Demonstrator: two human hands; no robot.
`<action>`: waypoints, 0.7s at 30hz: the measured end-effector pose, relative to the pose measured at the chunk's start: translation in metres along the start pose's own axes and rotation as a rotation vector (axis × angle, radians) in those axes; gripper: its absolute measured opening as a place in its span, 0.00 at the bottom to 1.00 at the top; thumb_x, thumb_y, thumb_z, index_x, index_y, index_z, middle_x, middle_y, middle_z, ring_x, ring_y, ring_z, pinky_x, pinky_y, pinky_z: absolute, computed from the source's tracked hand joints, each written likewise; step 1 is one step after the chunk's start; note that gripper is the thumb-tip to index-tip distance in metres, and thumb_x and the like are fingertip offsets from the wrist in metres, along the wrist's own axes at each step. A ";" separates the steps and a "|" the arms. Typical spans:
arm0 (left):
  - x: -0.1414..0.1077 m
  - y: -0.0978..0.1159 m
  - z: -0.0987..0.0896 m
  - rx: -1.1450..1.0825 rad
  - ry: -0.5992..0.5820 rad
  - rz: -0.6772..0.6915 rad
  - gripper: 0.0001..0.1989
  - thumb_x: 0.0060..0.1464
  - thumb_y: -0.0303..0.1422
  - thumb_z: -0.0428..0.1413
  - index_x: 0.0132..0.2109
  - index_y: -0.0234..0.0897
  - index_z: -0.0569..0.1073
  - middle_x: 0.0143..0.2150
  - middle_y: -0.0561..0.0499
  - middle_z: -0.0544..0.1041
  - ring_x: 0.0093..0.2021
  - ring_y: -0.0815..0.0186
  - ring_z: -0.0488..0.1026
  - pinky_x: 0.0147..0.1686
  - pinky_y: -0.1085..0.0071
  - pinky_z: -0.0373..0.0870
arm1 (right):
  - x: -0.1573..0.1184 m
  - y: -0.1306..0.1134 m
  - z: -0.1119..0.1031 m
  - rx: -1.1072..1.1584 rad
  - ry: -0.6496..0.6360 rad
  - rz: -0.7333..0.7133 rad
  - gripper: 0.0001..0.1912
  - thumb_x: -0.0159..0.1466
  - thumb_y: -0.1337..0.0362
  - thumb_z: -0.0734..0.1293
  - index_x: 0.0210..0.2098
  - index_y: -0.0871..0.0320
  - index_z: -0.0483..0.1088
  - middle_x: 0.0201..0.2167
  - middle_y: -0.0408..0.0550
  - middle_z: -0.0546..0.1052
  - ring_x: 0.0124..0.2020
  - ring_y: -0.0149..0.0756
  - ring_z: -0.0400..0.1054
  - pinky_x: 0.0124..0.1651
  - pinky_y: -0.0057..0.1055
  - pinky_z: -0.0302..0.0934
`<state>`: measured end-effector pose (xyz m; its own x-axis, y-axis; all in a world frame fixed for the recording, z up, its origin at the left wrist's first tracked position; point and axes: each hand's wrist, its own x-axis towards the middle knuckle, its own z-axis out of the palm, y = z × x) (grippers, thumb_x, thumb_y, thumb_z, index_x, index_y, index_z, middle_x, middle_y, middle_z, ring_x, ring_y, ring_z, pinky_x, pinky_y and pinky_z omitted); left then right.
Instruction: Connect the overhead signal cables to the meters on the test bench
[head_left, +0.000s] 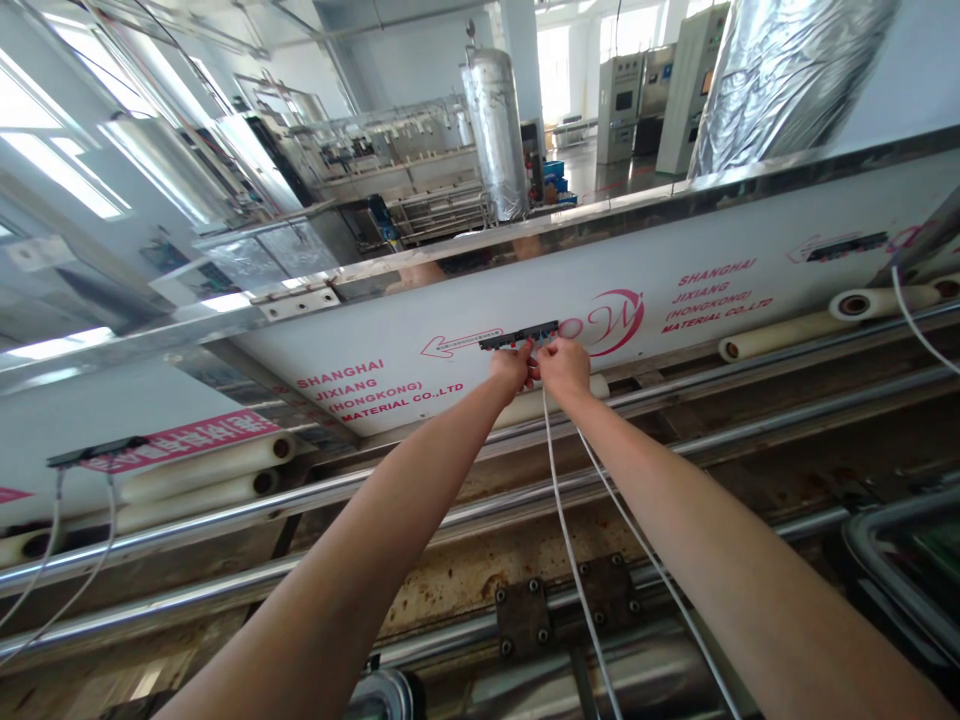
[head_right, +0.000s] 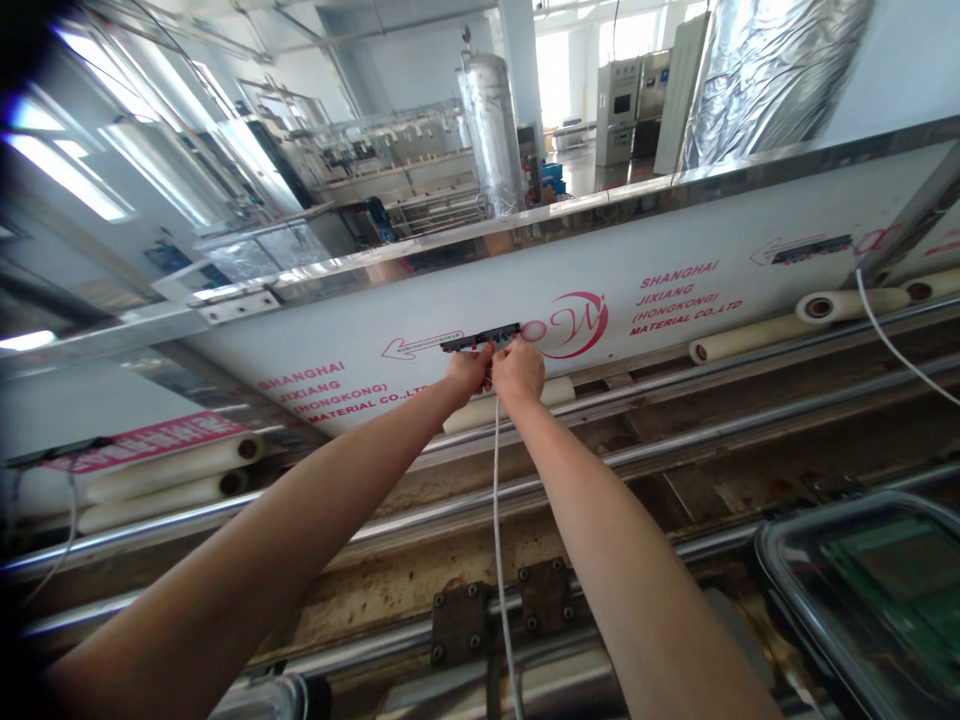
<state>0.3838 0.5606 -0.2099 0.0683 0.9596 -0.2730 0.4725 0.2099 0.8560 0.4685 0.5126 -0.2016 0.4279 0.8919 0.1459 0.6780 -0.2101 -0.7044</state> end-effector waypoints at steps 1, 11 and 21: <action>0.000 0.000 0.000 0.004 0.003 0.003 0.22 0.63 0.40 0.46 0.24 0.34 0.66 0.14 0.53 0.65 0.13 0.70 0.62 0.15 0.74 0.55 | 0.000 0.000 0.000 0.002 0.000 -0.002 0.14 0.60 0.62 0.59 0.33 0.59 0.76 0.34 0.54 0.80 0.39 0.39 0.72 0.42 0.29 0.60; -0.009 0.000 0.005 0.014 -0.007 0.054 0.18 0.61 0.38 0.49 0.25 0.33 0.67 0.16 0.54 0.67 0.15 0.72 0.63 0.16 0.77 0.58 | 0.000 0.003 -0.002 0.011 0.000 -0.031 0.14 0.63 0.59 0.59 0.40 0.54 0.75 0.38 0.48 0.79 0.40 0.35 0.72 0.40 0.26 0.60; -0.003 0.003 0.005 0.052 0.038 0.053 0.18 0.61 0.41 0.50 0.29 0.32 0.72 0.17 0.50 0.71 0.16 0.70 0.66 0.18 0.76 0.62 | 0.017 0.007 -0.006 -0.069 -0.109 -0.060 0.12 0.59 0.61 0.62 0.31 0.57 0.77 0.34 0.53 0.80 0.39 0.42 0.72 0.40 0.30 0.61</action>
<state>0.3893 0.5574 -0.2085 0.0615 0.9758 -0.2099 0.5138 0.1493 0.8448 0.4842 0.5239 -0.2001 0.3207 0.9410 0.1075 0.7414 -0.1788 -0.6468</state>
